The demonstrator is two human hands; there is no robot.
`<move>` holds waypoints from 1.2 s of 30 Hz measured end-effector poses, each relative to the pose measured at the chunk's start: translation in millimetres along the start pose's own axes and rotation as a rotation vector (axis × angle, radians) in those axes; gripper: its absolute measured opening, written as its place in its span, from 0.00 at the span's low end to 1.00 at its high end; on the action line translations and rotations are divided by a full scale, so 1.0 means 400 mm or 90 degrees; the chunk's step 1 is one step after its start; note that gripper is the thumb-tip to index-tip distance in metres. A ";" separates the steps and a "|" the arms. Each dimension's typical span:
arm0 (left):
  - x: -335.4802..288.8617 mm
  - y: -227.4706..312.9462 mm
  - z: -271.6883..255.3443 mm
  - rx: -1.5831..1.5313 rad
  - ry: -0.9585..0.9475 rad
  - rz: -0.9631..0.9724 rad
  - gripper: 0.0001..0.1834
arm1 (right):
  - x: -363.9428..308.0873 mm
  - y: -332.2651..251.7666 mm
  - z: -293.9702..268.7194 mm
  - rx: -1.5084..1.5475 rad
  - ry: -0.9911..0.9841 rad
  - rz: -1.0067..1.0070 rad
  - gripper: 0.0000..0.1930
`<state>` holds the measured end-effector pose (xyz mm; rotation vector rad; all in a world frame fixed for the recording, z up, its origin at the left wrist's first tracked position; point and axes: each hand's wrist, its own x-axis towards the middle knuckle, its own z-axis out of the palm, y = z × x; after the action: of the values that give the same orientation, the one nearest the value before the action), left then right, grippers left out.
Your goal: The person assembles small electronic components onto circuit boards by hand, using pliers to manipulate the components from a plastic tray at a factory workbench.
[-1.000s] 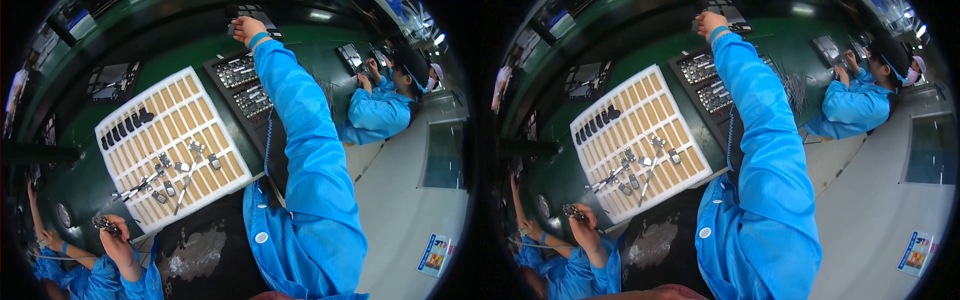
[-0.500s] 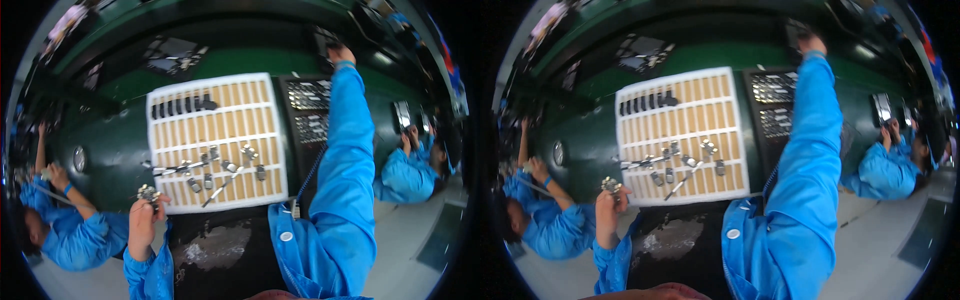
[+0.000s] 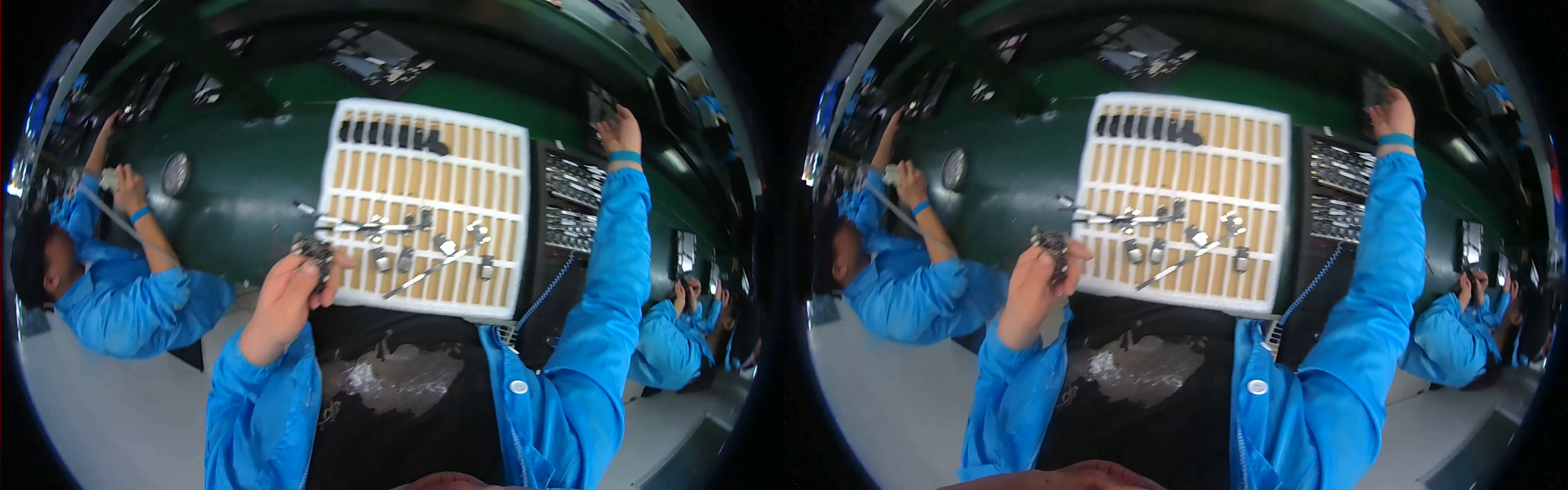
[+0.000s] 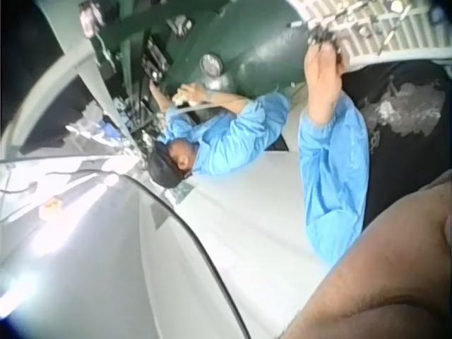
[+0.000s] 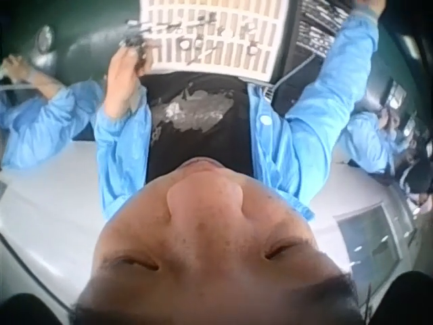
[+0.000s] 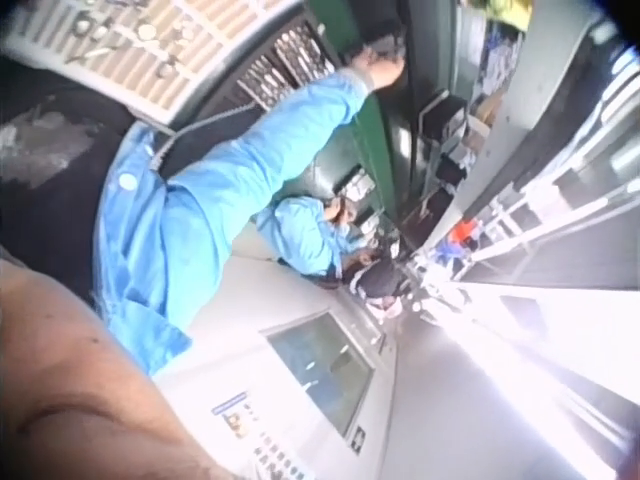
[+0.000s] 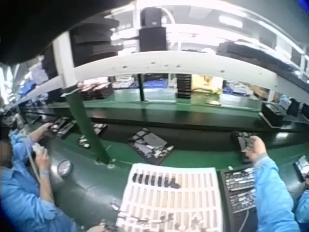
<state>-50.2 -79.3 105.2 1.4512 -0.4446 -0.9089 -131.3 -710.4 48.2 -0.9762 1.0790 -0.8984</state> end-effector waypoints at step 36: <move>0.081 -0.082 0.080 -0.043 -0.312 0.074 0.22 | -1.145 0.193 0.063 -0.146 -0.552 -0.078 0.05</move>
<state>-62.9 -120.3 69.0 1.1209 -0.8428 -1.1739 -204.8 -255.3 109.5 -1.4480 0.3801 -0.3588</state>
